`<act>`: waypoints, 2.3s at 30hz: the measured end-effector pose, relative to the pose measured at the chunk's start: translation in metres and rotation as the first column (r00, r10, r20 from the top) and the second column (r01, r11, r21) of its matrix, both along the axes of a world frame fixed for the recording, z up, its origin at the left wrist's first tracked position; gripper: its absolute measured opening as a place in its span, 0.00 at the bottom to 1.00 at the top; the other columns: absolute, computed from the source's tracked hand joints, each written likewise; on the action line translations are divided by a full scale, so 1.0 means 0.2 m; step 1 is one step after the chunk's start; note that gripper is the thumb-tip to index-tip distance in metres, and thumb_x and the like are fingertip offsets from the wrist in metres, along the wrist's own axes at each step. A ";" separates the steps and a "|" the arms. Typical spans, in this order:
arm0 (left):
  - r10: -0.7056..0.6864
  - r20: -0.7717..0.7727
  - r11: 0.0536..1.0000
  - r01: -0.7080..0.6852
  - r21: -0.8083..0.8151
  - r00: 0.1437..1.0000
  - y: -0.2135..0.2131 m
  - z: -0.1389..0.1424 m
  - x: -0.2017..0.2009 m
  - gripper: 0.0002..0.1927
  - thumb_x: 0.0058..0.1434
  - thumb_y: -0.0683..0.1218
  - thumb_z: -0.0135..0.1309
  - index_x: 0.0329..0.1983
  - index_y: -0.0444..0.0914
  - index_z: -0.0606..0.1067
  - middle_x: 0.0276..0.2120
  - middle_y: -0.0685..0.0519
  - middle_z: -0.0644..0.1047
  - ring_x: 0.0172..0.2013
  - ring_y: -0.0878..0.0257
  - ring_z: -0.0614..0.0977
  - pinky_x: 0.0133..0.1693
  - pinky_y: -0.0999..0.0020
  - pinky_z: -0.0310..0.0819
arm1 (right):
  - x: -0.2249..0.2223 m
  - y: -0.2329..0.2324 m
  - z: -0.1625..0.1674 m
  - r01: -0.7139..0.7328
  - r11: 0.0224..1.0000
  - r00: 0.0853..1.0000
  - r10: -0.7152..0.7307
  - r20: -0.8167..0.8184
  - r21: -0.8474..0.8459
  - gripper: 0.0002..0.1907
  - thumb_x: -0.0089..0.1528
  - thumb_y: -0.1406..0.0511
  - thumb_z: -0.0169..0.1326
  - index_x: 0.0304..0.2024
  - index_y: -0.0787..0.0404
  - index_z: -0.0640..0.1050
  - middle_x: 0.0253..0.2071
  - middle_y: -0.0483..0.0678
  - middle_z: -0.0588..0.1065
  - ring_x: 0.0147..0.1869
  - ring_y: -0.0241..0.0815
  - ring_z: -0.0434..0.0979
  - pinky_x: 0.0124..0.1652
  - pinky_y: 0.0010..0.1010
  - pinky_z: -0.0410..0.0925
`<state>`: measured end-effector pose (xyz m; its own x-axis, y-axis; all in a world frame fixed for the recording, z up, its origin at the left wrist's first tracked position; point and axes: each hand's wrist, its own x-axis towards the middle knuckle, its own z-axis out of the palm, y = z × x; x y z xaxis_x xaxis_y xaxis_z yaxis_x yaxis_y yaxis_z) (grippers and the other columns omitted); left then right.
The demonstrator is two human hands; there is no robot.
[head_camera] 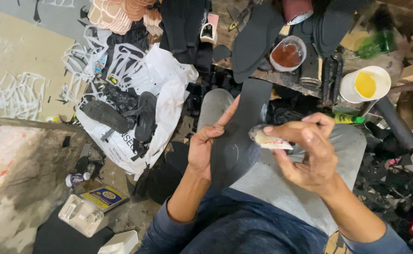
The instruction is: The person repeatedly picks up black shoe insoles and applies a reddish-brown adhesive to their surfaces using a small brush. They dip the brush into a container of adhesive and spread it across each insole before placing it aside.
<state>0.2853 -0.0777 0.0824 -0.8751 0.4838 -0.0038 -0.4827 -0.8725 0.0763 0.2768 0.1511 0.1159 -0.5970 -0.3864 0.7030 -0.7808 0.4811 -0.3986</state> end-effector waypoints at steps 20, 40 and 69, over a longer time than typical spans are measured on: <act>-0.153 -0.043 0.980 0.157 0.119 0.987 0.01 -0.01 0.04 0.48 0.56 0.42 0.43 0.83 0.33 0.46 0.75 0.37 0.57 0.70 0.43 0.67 0.70 0.32 0.55 | -0.05 0.07 0.00 0.110 0.963 0.983 -0.068 0.173 -0.246 0.53 0.63 0.80 0.63 0.79 0.53 0.47 0.48 0.56 0.78 0.53 0.43 0.78 0.56 0.30 0.66; -0.186 -0.103 0.980 0.177 -0.085 0.977 0.00 -0.07 0.05 0.52 0.52 0.39 0.45 0.83 0.30 0.46 0.75 0.35 0.60 0.65 0.45 0.75 0.69 0.54 0.68 | -0.13 -0.05 0.19 0.174 0.976 0.966 -0.144 0.213 -0.128 0.44 0.65 0.79 0.62 0.74 0.61 0.51 0.48 0.55 0.78 0.54 0.43 0.82 0.57 0.34 0.71; 0.153 0.052 0.988 -0.153 -0.016 0.987 -0.01 -0.19 0.09 0.33 0.70 0.47 0.39 0.78 0.34 0.53 0.72 0.43 0.63 0.72 0.51 0.64 0.72 0.39 0.48 | -0.89 0.31 -0.54 0.364 0.875 0.900 -0.419 0.121 0.319 0.47 0.60 0.72 0.67 0.76 0.59 0.57 0.46 0.47 0.80 0.54 0.52 0.75 0.60 0.47 0.54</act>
<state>0.3025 -0.0790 0.0439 -0.9373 0.3439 -0.0569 -0.3472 -0.9355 0.0653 0.0990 0.2138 0.0070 -0.8462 -0.2589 0.4657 -0.4322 0.8447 -0.3157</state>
